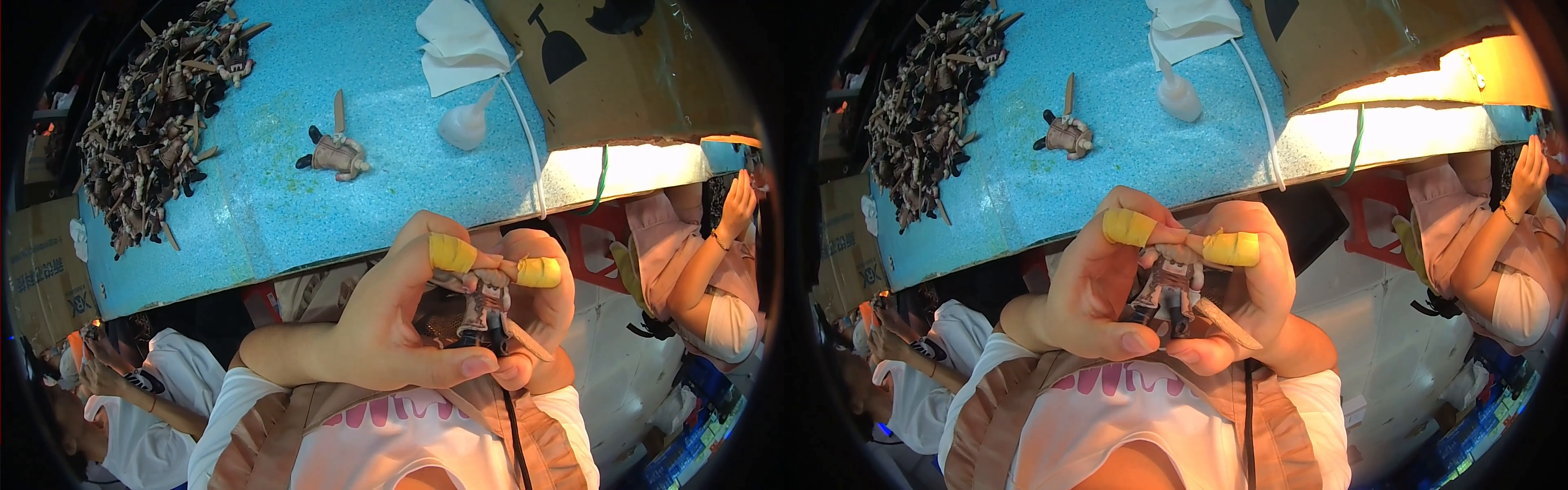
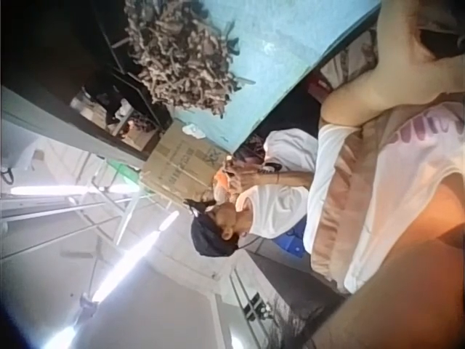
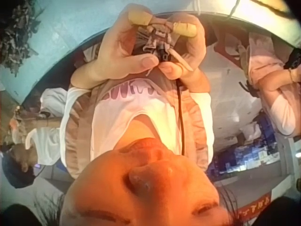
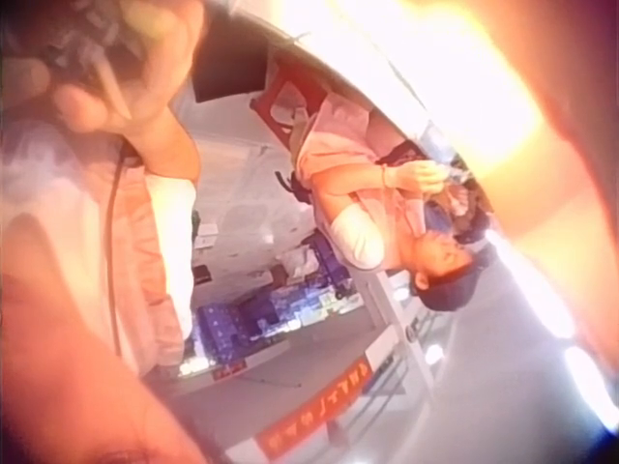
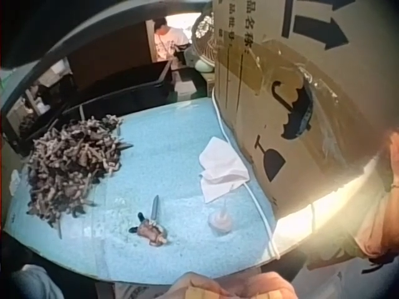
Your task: The person assembles plastic toy figure components by applying adhesive from a glue bottle with a glue applicator, then wiping excess glue with wipes while wearing finger cots.
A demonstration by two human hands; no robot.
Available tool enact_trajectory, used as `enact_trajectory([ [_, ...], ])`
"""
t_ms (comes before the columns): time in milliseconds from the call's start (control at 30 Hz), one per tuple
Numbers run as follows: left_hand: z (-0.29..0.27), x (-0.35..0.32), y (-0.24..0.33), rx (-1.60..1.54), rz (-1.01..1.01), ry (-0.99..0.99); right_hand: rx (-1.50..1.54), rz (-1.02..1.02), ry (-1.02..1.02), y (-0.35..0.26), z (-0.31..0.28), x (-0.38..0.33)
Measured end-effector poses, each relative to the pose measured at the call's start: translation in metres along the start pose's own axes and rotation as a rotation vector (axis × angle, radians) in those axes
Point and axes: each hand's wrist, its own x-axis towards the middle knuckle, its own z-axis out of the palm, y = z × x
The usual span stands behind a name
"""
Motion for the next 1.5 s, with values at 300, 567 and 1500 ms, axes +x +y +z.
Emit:
enact_trajectory([
  [300, 0.0, 0.002, -0.003, 0.037, 0.012, 0.024, -0.07, -0.037, -0.017, 0.001, -0.004, 0.001],
  [567, -0.03, -0.003, 0.033, 0.466, 0.044, -0.118, -0.359, -0.105, -0.371, -0.001, -0.02, 0.012],
  [1500, -0.107, 0.038, 0.051, 1.493, 0.093, -0.097, -1.07, -0.329, -0.255, 0.008, 0.002, 0.075],
])
